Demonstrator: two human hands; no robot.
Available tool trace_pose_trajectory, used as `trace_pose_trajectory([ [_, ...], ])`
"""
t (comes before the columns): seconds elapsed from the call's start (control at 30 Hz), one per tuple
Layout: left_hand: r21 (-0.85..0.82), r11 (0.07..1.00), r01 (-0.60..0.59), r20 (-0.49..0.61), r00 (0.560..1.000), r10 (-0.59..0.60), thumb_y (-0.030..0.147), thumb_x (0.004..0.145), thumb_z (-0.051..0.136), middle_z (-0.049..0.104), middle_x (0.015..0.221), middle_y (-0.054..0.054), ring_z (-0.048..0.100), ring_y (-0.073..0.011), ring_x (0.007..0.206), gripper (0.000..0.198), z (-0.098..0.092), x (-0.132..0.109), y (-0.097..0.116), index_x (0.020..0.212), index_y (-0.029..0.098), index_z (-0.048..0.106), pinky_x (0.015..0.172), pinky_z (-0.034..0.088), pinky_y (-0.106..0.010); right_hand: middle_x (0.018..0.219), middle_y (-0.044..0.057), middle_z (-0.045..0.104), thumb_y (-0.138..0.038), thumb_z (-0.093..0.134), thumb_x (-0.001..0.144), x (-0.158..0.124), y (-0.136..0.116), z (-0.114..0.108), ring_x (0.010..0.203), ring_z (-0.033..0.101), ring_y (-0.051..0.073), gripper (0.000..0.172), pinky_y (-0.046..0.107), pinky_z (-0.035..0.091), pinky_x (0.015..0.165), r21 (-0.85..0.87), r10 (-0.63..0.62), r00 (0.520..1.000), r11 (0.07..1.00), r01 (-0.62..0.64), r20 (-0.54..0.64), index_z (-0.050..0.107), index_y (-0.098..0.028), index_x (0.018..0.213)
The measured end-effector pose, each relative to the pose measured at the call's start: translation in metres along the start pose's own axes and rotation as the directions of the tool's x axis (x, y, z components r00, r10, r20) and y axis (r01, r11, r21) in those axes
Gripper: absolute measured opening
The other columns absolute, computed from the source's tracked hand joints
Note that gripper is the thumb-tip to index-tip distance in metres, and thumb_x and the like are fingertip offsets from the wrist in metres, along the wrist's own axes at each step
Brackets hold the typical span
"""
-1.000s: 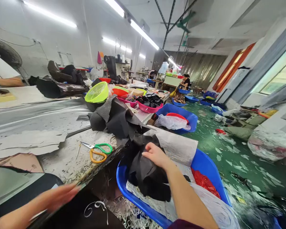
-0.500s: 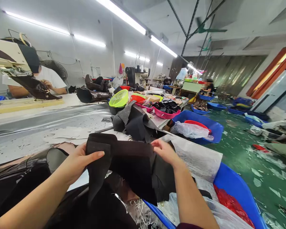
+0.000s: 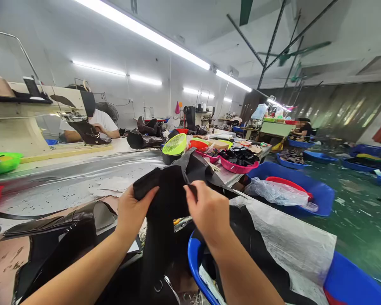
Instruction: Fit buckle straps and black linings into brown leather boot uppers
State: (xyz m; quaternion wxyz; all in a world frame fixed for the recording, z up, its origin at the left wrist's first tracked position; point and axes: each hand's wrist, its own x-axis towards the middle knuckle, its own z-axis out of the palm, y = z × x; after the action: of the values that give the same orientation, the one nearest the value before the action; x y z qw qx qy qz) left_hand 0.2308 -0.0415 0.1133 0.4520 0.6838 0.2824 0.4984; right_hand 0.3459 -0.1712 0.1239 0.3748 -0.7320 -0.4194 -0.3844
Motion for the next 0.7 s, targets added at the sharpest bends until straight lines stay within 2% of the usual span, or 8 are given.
trace_pose_trajectory([
  [0.13,-0.261,0.964,-0.048,0.020,0.998,0.055,0.042,0.070,0.061,0.065,0.078,-0.002,0.060,-0.0183,0.075,0.030,0.015,-0.012,0.004,0.087,0.017,0.058,0.070,0.047,-0.029,0.082,0.010,0.070,-0.032,0.045,0.082,-0.002,-0.038,-0.005,0.069,0.066,0.021,0.032,0.029,0.049,0.060,0.201,-0.156,0.961,0.973,0.110,0.230,0.060,-0.011,0.101],
  [0.23,-0.376,0.926,-0.031,0.066,0.996,0.060,0.038,0.069,0.065,0.064,0.089,-0.003,0.060,-0.0184,0.083,0.038,0.014,-0.016,0.004,0.098,0.018,0.054,0.075,0.047,-0.030,0.096,0.011,0.068,-0.021,0.037,0.080,-0.004,-0.042,-0.004,0.084,0.064,0.022,0.035,0.032,0.051,0.072,0.388,-0.237,0.921,0.916,0.105,0.310,0.057,-0.011,0.107],
  [0.33,-0.320,0.947,-0.013,0.089,0.995,0.044,0.029,0.069,0.066,0.064,0.099,-0.004,0.058,-0.0206,0.096,0.035,0.008,-0.015,0.004,0.102,0.018,0.057,0.088,0.044,-0.034,0.094,0.010,0.065,-0.026,0.042,0.080,-0.002,-0.032,0.001,0.085,0.062,0.021,0.032,0.034,0.050,0.075,0.429,-0.076,0.980,0.903,-0.010,0.183,0.056,-0.015,0.107],
  [0.4,-0.353,0.936,0.004,0.125,0.991,0.042,0.027,0.071,0.064,0.065,0.100,-0.005,0.058,-0.0219,0.099,0.032,0.005,-0.014,0.005,0.102,0.018,0.061,0.092,0.042,-0.037,0.097,0.010,0.063,-0.038,0.054,0.076,0.000,-0.025,0.006,0.087,0.060,0.023,0.042,0.037,0.050,0.075,0.428,0.080,0.983,0.892,-0.146,0.167,0.052,-0.016,0.112],
  [0.43,-0.385,0.923,0.028,0.140,0.990,0.029,0.027,0.070,0.065,0.066,0.099,-0.005,0.058,-0.0223,0.098,0.032,0.004,-0.014,0.005,0.101,0.018,0.062,0.092,0.042,-0.038,0.097,0.010,0.063,-0.042,0.058,0.073,0.001,-0.022,0.009,0.087,0.060,0.023,0.048,0.038,0.049,0.075,0.442,0.125,0.967,0.871,-0.214,0.222,0.052,-0.016,0.112],
  [0.5,-0.460,0.878,0.132,0.184,0.982,-0.051,0.027,0.066,0.069,0.068,0.094,-0.005,0.061,-0.0224,0.094,0.034,0.001,-0.014,0.008,0.099,0.017,0.063,0.090,0.045,-0.038,0.091,0.008,0.065,-0.046,0.060,0.071,0.003,-0.017,0.014,0.082,0.061,0.022,0.044,0.036,0.049,0.072,0.526,0.144,0.907,0.774,-0.353,0.395,0.057,-0.017,0.104],
  [0.63,-0.534,0.743,0.403,0.357,0.904,-0.233,0.027,0.058,0.075,0.071,0.085,-0.004,0.065,-0.0232,0.083,0.036,-0.007,-0.012,0.009,0.091,0.015,0.066,0.081,0.050,-0.038,0.076,0.003,0.068,-0.050,0.062,0.067,0.006,-0.006,0.019,0.071,0.063,0.020,0.035,0.032,0.050,0.065,0.650,0.119,0.753,0.430,-0.627,0.648,0.062,-0.018,0.081],
  [0.7,-0.509,0.748,0.426,0.396,0.888,-0.235,0.029,0.057,0.076,0.071,0.084,-0.005,0.065,-0.0240,0.083,0.035,-0.010,-0.010,0.007,0.088,0.015,0.067,0.079,0.051,-0.037,0.076,0.003,0.069,-0.051,0.067,0.063,0.007,-0.003,0.019,0.072,0.063,0.020,0.038,0.032,0.050,0.067,0.649,0.052,0.696,0.318,-0.691,0.716,0.062,-0.018,0.079],
])
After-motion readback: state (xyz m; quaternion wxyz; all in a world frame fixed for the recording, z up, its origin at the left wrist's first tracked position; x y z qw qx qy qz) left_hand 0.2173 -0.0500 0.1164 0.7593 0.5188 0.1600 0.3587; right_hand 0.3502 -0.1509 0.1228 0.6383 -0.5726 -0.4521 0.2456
